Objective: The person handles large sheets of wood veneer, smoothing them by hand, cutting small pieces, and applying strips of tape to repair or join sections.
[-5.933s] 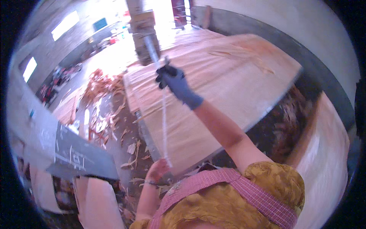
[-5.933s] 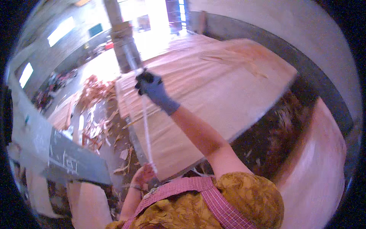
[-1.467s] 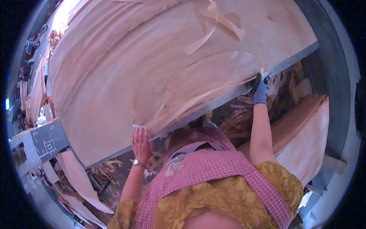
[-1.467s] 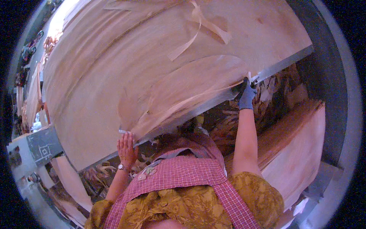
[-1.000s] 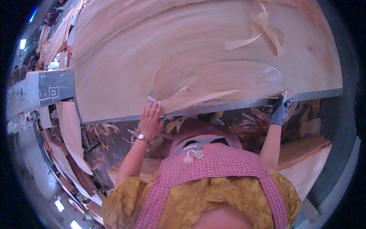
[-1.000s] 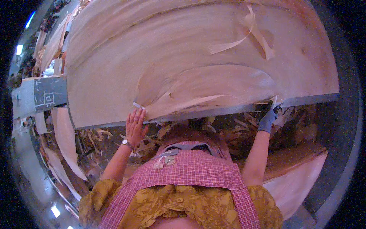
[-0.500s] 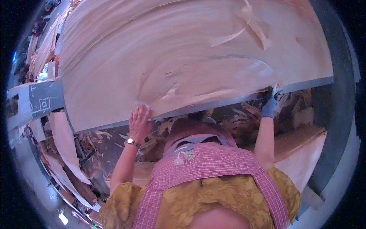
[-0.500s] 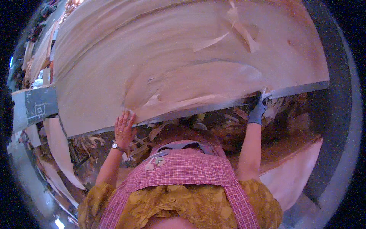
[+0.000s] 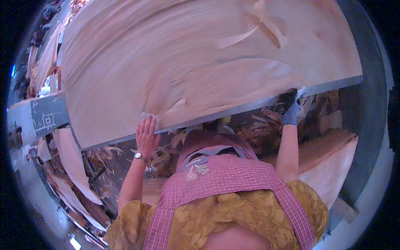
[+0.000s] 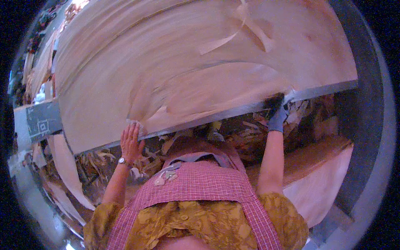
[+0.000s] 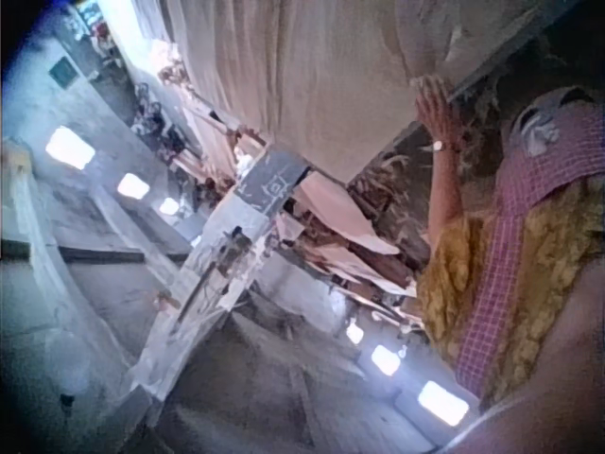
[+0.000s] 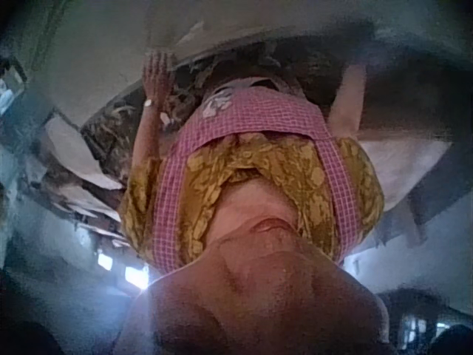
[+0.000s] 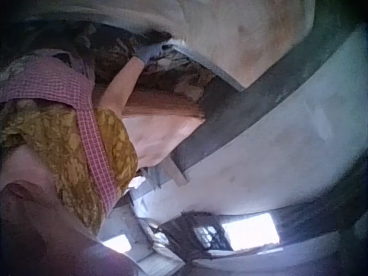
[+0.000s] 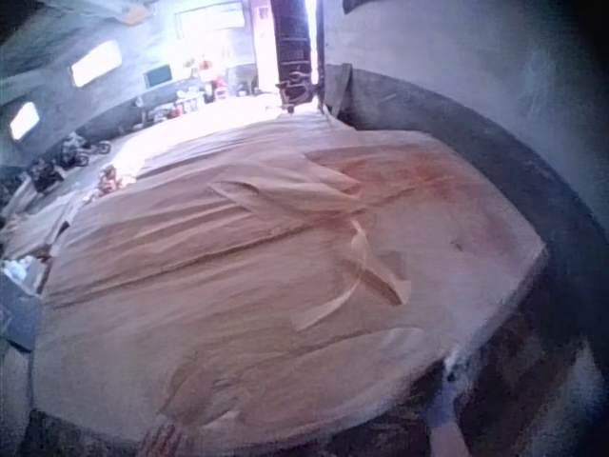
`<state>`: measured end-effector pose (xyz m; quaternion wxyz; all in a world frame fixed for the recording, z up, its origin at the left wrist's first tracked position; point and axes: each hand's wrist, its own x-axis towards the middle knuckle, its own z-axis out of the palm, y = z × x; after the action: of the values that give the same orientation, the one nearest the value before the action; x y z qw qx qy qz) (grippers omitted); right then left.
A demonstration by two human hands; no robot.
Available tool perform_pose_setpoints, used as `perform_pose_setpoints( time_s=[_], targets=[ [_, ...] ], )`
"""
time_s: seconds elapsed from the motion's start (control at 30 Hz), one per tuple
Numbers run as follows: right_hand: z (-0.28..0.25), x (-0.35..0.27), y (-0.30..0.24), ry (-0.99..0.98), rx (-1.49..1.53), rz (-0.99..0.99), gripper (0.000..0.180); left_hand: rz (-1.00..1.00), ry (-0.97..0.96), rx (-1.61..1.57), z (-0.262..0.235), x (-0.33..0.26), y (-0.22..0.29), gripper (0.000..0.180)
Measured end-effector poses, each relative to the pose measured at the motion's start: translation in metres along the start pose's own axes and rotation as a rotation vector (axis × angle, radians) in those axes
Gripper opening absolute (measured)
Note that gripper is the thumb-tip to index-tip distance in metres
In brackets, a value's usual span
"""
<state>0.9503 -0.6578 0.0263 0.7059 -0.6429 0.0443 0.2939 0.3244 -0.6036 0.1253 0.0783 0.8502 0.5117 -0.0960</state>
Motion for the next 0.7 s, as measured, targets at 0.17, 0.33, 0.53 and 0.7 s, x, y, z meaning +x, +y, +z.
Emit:
perform_pose_setpoints(
  time_s=[0.17,0.33,0.53,0.7],
  targets=[
    [-0.098,0.028,0.026,-0.239,0.180,0.083,0.046,-0.012,0.041,-0.118,0.004,0.008,-0.003,0.082],
    [-0.093,-0.005,0.014,-0.061,-0.417,-0.133,0.058,-0.074,0.152,-0.327,0.000,-0.002,-0.004,0.075],
    [-0.079,-0.063,0.014,-0.665,-1.009,-0.121,0.042,-0.419,0.395,-0.377,0.016,0.000,-0.014,0.047],
    [0.003,-0.154,0.025,-1.036,-0.982,0.050,0.043,-0.441,0.493,-0.328,0.012,0.043,-0.013,0.039]
  ],
)
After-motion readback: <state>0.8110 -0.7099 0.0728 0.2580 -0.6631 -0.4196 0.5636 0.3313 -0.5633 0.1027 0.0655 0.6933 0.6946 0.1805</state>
